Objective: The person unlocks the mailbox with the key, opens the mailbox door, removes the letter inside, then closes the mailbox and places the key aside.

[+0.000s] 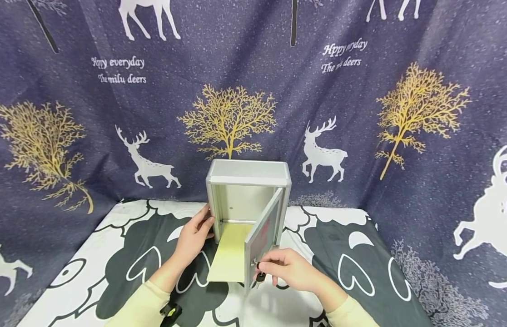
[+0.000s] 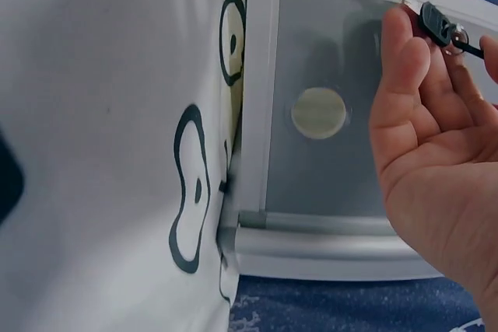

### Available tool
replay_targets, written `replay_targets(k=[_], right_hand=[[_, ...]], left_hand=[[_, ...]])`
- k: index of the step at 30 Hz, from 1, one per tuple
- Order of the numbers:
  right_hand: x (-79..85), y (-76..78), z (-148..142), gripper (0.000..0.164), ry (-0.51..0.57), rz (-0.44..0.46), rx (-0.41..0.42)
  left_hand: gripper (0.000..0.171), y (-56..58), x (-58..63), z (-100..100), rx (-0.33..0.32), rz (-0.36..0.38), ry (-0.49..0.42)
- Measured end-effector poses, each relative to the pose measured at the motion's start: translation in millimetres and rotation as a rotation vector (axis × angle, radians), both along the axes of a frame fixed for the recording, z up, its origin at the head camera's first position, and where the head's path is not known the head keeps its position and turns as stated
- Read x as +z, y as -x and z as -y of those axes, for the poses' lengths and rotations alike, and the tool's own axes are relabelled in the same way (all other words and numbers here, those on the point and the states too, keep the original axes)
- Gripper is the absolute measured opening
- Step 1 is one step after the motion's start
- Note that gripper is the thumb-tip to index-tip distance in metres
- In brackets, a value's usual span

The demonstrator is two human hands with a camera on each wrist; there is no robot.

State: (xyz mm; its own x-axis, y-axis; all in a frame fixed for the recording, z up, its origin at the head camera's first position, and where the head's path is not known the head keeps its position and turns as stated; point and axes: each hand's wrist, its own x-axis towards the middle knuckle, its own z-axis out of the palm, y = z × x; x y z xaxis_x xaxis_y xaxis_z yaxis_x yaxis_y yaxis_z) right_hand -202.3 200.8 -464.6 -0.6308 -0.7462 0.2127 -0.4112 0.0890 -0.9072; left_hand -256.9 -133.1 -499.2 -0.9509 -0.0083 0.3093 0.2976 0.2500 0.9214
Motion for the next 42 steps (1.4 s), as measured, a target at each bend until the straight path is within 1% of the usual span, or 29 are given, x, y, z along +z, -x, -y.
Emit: replay_targets(k=[5, 9, 14, 17, 21, 27, 32, 39, 42], right_hand=[[2.2, 0.2, -7.5, 0.025, 0.012, 0.046, 0.038], [2.1, 0.9, -12.7, 0.026, 0.011, 0.043, 0.061], [-2.3, 3.5, -20.7, 0.027, 0.014, 0.029, 0.083], [-3.2, 4.8, -26.0, 0.029, 0.015, 0.036, 0.100], [-0.2, 4.7, -31.5, 0.029, 0.026, 0.065, 0.127], [4.1, 4.0, -38.3, 0.026, 0.050, 0.133, 0.156], [3.5, 4.6, -46.8, 0.028, 0.048, 0.206, 0.149], [0.2, 7.4, -57.6, 0.026, 0.104, 0.169, 0.195], [-1.0, 8.6, -63.4, 0.029, 0.103, 0.180, 0.185]], left_hand=[[0.057, 0.2, 0.2, 0.1, -0.005, -0.005, -0.007], [0.056, -0.3, 1.4, 0.0, -0.009, -0.007, -0.015], [0.056, -1.2, 1.4, -0.2, -0.016, -0.004, -0.023], [0.056, -1.3, 1.2, -0.1, -0.016, -0.002, -0.020], [0.057, -1.1, 0.3, 0.2, -0.014, -0.002, -0.002], [0.058, -1.9, 0.0, 0.0, -0.017, -0.002, 0.013], [0.058, -1.9, 0.0, -0.3, -0.016, 0.009, 0.011], [0.056, -2.0, 0.2, -1.2, -0.017, 0.019, 0.005], [0.057, -2.3, 0.1, -1.4, -0.021, 0.024, 0.001]])
